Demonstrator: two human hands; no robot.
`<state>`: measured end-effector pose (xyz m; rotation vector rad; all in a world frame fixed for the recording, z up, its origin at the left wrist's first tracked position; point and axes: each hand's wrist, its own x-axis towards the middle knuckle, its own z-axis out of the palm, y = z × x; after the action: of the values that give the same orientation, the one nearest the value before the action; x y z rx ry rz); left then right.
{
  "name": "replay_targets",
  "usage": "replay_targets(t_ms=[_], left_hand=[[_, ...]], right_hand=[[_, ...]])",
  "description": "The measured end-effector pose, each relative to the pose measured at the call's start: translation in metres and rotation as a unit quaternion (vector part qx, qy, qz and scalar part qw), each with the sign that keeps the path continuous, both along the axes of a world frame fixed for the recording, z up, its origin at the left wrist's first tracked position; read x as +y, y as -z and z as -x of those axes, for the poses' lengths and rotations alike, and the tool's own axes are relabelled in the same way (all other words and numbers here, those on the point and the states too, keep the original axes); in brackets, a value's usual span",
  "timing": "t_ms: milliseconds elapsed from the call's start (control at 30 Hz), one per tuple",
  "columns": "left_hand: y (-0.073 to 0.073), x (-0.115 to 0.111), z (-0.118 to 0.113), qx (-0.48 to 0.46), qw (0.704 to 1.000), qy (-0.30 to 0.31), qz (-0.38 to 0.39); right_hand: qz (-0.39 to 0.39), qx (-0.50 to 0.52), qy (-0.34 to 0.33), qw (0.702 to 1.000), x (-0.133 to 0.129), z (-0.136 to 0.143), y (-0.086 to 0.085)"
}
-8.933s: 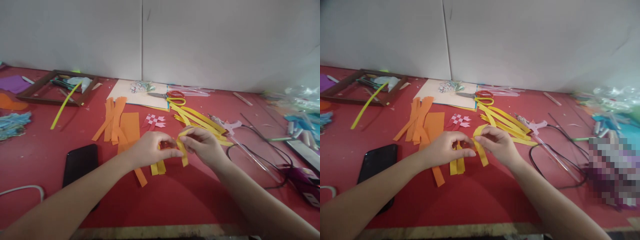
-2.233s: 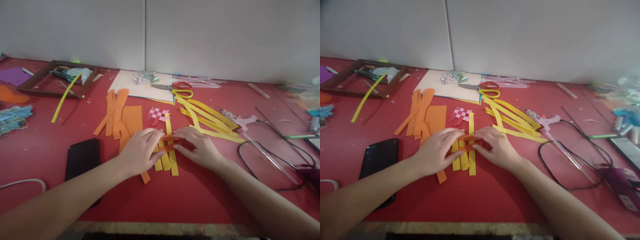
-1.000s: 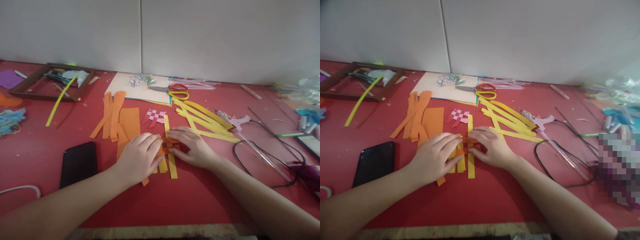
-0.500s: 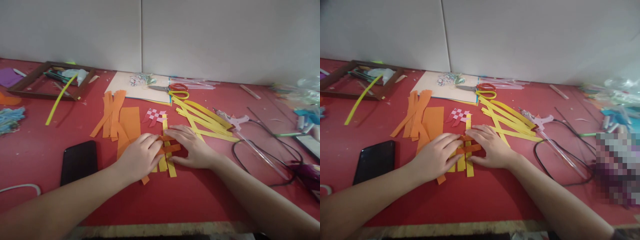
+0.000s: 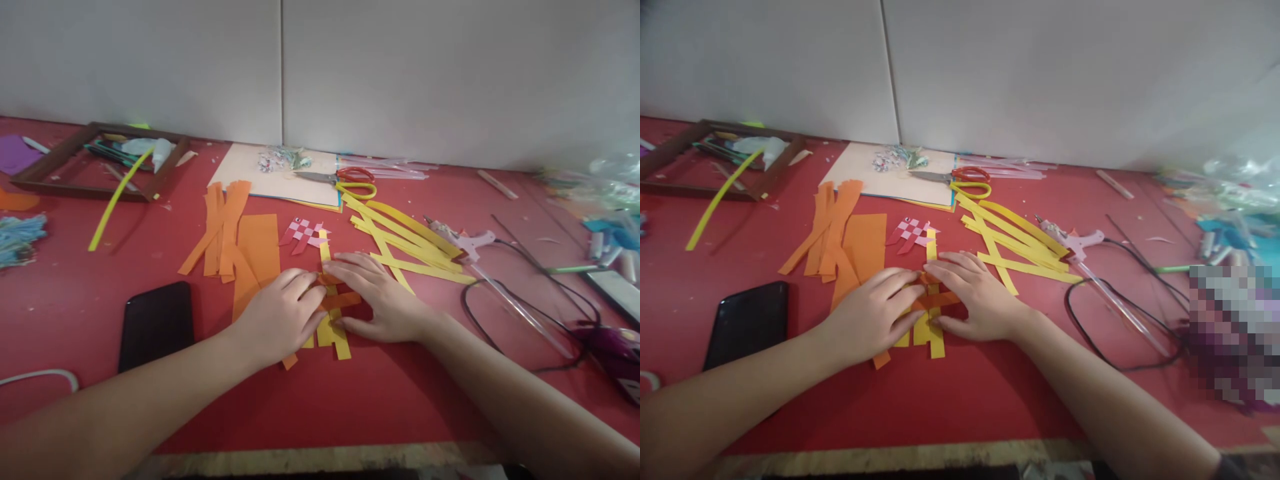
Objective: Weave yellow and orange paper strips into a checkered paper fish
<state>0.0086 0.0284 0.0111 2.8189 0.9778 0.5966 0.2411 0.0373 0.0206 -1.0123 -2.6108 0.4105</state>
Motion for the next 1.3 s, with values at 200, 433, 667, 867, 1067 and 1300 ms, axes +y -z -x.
replay_targets(t_ms=[200,433,667,867,1067,1300], left_hand=[[-0.002,-0.002,-0.001,0.000,1.000,-0.005,-0.004],[-0.001,-0.001,-0.001,0.033,0.999,0.017,-0.016],[0.000,-0.001,-0.001,0.025,0.998,0.013,-0.047],[0.000,-0.001,0.000,0.022,0.998,0.017,-0.051],[0.002,-0.001,0.000,0.022,0.998,0.015,-0.058],[-0.001,-0.001,-0.002,0.030,0.998,0.011,-0.045]], right_hand=[[0.004,0.009,-0.005,1.000,0.000,-0.002,0.002],[0.007,0.012,-0.006,1.000,0.001,-0.001,0.001],[0.004,-0.019,0.001,1.000,0.004,-0.002,0.003],[0.006,-0.017,0.007,1.000,0.007,-0.001,0.005],[-0.002,-0.026,0.020,0.999,0.011,-0.005,0.005],[-0.006,-0.036,0.026,0.999,0.011,-0.001,0.004]])
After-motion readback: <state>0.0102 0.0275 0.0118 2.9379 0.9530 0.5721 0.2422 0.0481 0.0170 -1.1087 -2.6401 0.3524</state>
